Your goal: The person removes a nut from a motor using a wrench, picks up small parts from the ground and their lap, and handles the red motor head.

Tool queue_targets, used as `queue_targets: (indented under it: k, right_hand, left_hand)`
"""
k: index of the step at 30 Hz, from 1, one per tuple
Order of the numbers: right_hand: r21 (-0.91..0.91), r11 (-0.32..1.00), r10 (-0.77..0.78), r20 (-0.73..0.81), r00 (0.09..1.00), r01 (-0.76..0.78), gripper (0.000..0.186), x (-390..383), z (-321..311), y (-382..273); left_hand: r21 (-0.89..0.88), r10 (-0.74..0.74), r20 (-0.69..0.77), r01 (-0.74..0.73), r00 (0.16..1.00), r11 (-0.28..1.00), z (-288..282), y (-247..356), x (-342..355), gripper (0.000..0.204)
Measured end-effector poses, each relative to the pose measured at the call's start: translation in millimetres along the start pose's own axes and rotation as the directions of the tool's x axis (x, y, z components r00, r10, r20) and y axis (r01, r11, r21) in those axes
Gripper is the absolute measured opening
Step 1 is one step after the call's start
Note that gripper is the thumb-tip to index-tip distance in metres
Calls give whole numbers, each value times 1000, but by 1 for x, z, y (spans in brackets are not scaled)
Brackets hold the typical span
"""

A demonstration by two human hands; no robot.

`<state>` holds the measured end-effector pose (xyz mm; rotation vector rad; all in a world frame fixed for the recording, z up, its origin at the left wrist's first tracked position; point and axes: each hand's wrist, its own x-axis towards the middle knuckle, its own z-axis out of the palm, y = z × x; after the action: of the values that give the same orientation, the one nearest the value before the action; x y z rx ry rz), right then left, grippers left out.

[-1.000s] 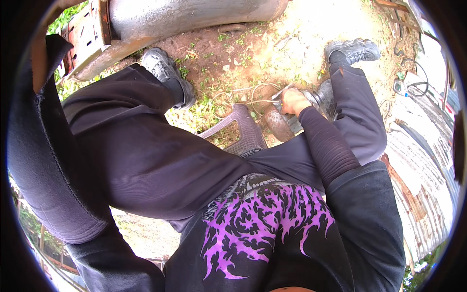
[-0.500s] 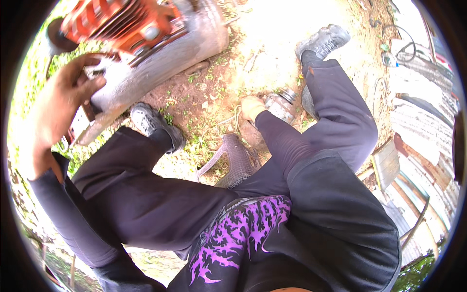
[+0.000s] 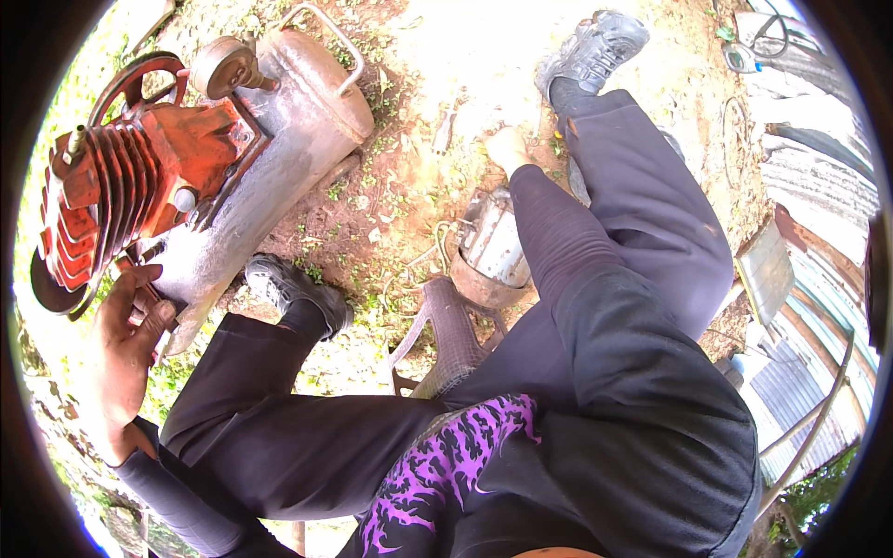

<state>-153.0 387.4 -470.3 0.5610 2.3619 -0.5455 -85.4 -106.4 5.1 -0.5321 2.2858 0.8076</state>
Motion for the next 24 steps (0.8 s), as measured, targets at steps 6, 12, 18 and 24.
queue_targets:
  k: [6, 12, 18, 24]
  right_hand:
    - [65, 990, -120, -31, 992, 122, 34, -14, 9, -31]
    - [41, 996, 84, -169, 982, -78, 43, 2, -11, -5]
    - [615, 782, 40, 113, 993, -101, 19, 6, -22, 30]
    - [726, 684, -53, 146, 988, -70, 20, -14, -18, -7]
  left_hand:
    - [126, -24, -30, 27, 999, 992, 0, -7, 7, 45]
    - [23, -136, -24, 136, 990, 990, 0, -1, 3, 49]
    - [75, 4, -78, 2, 997, 997, -2, -18, 4, 51]
    - [81, 13, -66, -8, 998, 997, -3, -20, 1, 53]
